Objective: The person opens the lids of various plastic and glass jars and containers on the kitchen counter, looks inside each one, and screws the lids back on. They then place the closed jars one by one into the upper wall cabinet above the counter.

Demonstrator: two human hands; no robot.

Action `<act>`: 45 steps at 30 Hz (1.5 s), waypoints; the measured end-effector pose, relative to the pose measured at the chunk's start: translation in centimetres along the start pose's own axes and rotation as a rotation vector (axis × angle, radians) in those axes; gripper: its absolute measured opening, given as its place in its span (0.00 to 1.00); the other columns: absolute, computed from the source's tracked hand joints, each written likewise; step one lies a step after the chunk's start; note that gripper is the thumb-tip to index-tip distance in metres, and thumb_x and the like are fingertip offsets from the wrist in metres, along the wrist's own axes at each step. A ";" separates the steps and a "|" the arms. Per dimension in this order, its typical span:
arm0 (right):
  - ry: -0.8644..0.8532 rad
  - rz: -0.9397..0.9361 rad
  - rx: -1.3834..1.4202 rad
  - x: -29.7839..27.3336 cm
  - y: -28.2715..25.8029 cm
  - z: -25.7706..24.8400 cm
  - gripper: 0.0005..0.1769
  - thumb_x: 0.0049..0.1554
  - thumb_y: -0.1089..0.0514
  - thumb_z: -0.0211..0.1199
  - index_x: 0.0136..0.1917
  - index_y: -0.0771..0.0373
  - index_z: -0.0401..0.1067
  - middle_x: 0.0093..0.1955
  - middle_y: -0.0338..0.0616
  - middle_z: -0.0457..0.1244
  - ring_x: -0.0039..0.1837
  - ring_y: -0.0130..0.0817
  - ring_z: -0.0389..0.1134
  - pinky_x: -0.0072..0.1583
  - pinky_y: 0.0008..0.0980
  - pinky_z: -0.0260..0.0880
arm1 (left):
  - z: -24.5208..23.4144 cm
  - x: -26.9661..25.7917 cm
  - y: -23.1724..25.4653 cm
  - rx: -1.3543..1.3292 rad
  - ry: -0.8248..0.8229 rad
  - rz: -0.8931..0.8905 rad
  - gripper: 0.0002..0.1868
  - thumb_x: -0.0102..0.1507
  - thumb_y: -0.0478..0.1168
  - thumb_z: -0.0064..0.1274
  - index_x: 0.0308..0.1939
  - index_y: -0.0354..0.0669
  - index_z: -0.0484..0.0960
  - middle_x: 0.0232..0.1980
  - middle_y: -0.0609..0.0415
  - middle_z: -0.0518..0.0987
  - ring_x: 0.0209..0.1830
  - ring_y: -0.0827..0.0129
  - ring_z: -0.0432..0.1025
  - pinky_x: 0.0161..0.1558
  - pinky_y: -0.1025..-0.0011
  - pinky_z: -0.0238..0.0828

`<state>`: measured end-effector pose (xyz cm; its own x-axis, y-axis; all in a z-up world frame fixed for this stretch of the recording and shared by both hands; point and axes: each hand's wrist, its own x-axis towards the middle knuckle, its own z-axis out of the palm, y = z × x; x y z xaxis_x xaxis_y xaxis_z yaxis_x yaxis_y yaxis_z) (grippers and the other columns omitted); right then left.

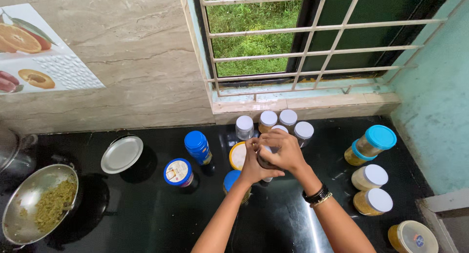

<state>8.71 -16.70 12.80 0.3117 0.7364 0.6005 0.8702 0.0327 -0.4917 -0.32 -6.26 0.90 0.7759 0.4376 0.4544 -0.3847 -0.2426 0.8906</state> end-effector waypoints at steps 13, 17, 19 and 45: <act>-0.326 -0.104 0.647 1.3 1.9 -1.7 0.12 0.51 0.60 0.66 0.47 0.65 0.81 0.53 0.48 0.72 0.59 0.47 0.73 0.64 0.45 0.72 | -1.9 -1.5 -5.1 -0.855 -0.231 -0.390 0.54 0.45 0.53 0.70 0.71 0.34 0.67 0.58 0.54 0.74 0.59 0.67 0.71 0.60 0.68 0.70; -0.404 -0.222 0.330 2.6 0.5 -3.2 0.29 0.46 0.54 0.59 0.60 0.65 0.76 0.71 0.56 0.63 0.70 0.58 0.65 0.69 0.54 0.61 | -2.3 -1.3 -5.7 -0.842 -0.212 -0.385 0.56 0.43 0.51 0.71 0.71 0.37 0.65 0.61 0.54 0.74 0.61 0.67 0.71 0.65 0.68 0.68; -0.383 -0.188 0.046 2.8 -0.8 -3.4 0.31 0.45 0.50 0.58 0.62 0.62 0.75 0.72 0.56 0.61 0.70 0.59 0.63 0.68 0.54 0.62 | -2.4 -1.1 -5.9 -0.749 -0.138 -0.396 0.58 0.41 0.50 0.71 0.73 0.42 0.63 0.62 0.57 0.74 0.63 0.70 0.69 0.66 0.70 0.65; -0.329 0.151 -0.055 2.3 -2.5 -1.3 0.26 0.54 0.48 0.60 0.62 0.64 0.74 0.60 0.57 0.64 0.61 0.58 0.66 0.62 0.49 0.65 | -3.7 -0.6 -4.6 -0.627 -0.097 -0.303 0.59 0.42 0.46 0.69 0.76 0.39 0.60 0.63 0.54 0.72 0.65 0.65 0.67 0.67 0.67 0.62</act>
<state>7.72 -15.97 16.18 0.3063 0.9083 0.2848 0.8457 -0.1223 -0.5194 -0.85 -2.21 -3.42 0.9242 0.3209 0.2068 -0.3378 0.4350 0.8346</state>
